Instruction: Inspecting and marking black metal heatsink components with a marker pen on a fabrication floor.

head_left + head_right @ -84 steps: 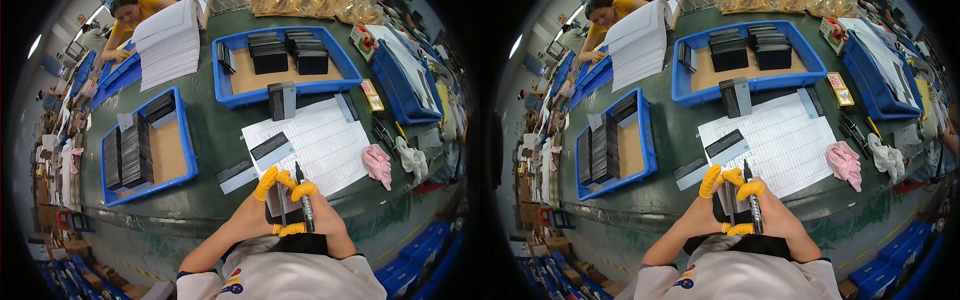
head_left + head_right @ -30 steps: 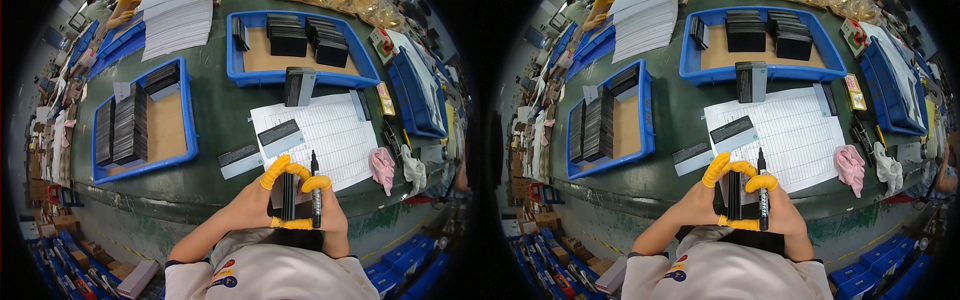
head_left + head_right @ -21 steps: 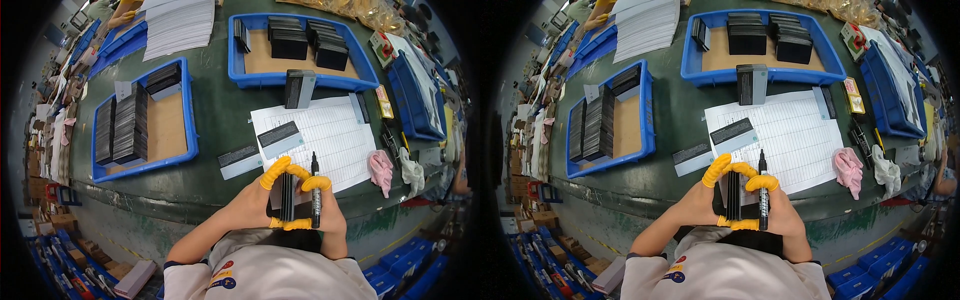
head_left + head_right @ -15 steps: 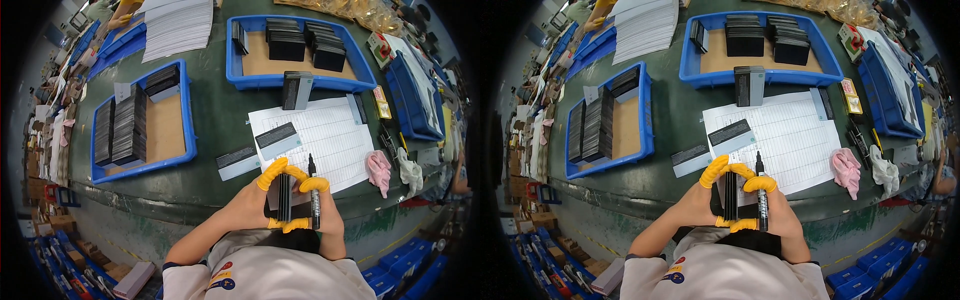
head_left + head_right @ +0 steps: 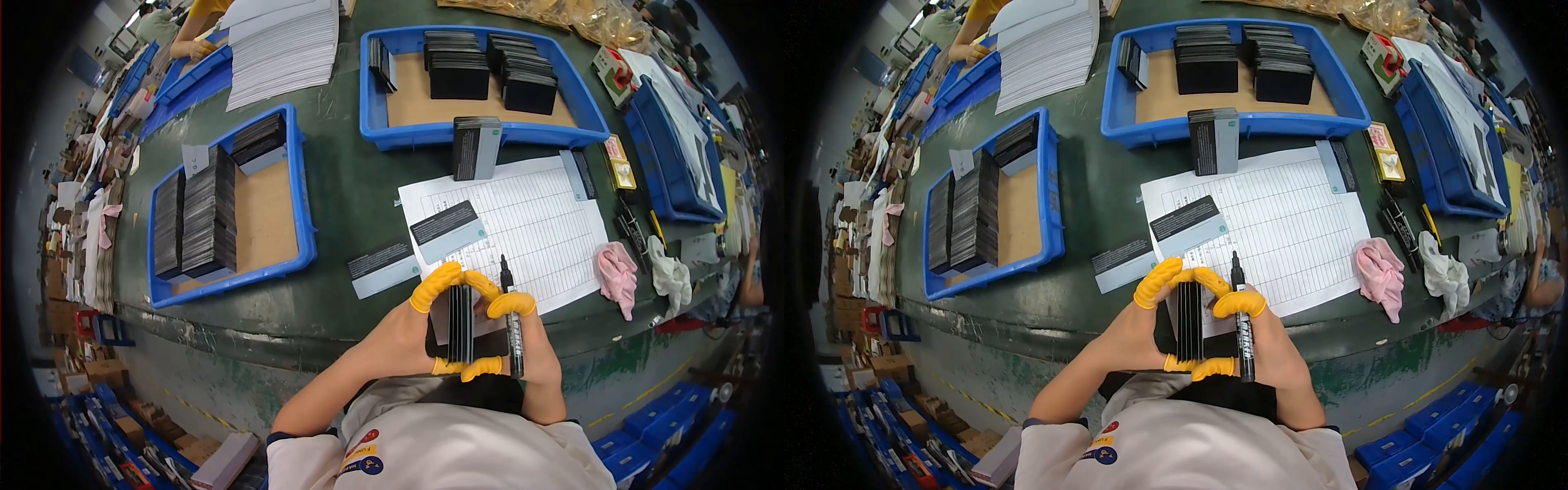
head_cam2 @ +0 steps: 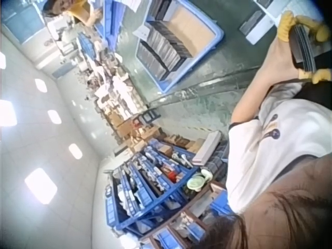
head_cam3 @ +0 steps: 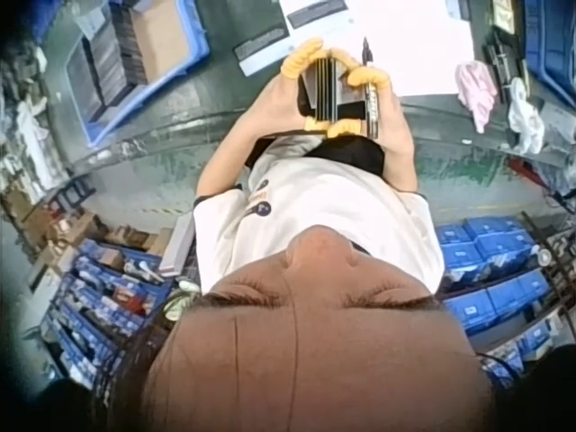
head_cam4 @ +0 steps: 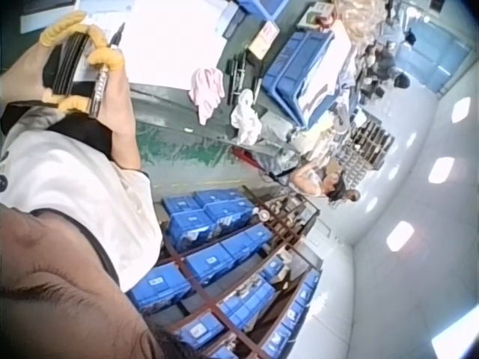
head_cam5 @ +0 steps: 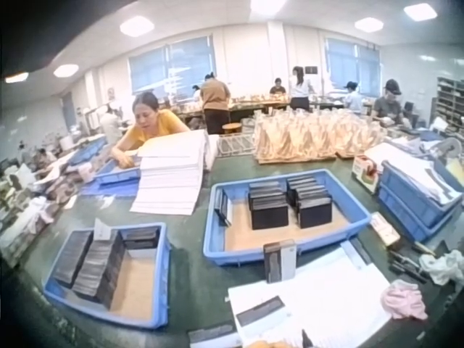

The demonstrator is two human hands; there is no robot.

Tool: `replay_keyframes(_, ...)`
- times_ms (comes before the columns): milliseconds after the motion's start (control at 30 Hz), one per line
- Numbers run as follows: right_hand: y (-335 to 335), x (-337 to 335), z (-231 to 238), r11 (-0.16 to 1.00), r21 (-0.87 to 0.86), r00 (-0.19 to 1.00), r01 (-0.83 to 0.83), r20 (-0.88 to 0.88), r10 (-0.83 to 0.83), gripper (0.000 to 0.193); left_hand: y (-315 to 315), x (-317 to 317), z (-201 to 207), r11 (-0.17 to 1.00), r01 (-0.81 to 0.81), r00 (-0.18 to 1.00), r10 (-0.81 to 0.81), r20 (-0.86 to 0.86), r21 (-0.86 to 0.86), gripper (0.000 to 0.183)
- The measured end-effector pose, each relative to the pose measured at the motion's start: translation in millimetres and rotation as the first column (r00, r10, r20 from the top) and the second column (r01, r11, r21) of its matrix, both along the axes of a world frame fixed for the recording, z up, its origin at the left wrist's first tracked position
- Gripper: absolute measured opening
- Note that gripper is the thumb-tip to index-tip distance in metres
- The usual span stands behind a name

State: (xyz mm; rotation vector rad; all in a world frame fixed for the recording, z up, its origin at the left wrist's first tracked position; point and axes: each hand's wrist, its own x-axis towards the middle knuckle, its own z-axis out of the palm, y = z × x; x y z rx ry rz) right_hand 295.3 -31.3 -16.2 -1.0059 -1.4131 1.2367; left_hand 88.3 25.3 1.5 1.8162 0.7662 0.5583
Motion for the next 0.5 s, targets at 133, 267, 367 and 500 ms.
replay_keyframes(133, -2.0, 0.5, 0.8, 1.000, -0.024, 1.000, 0.014, -0.012, -0.015, 0.070, -1.5, 0.0, -3.0, 1.000, -0.008, 1.000, 0.008, 0.008, 0.007, 0.118)
replay_keyframes(267, 1.8, -1.4, 4.0, 0.999, 0.038, 0.999, 0.013, -0.043, -0.011, 0.067, -1.5, -0.2, -5.6, 0.998, -0.034, 0.999, 0.033, 0.009, 0.048, 0.115)
replay_keyframes(367, 1.5, -0.5, 2.5, 0.989, 0.067, 0.966, 0.134, -0.232, -0.115, 0.059, 0.1, 1.3, -4.2, 0.997, -0.021, 1.000, 0.022, -0.010, 0.075, 0.112)
replay_keyframes(500, 0.9, 0.4, 9.2, 0.920, -0.054, 0.842, 0.388, -0.385, -0.378, 0.052, -0.6, 1.3, -11.7, 0.999, 0.010, 1.000, -0.009, -0.028, 0.041, 0.113)
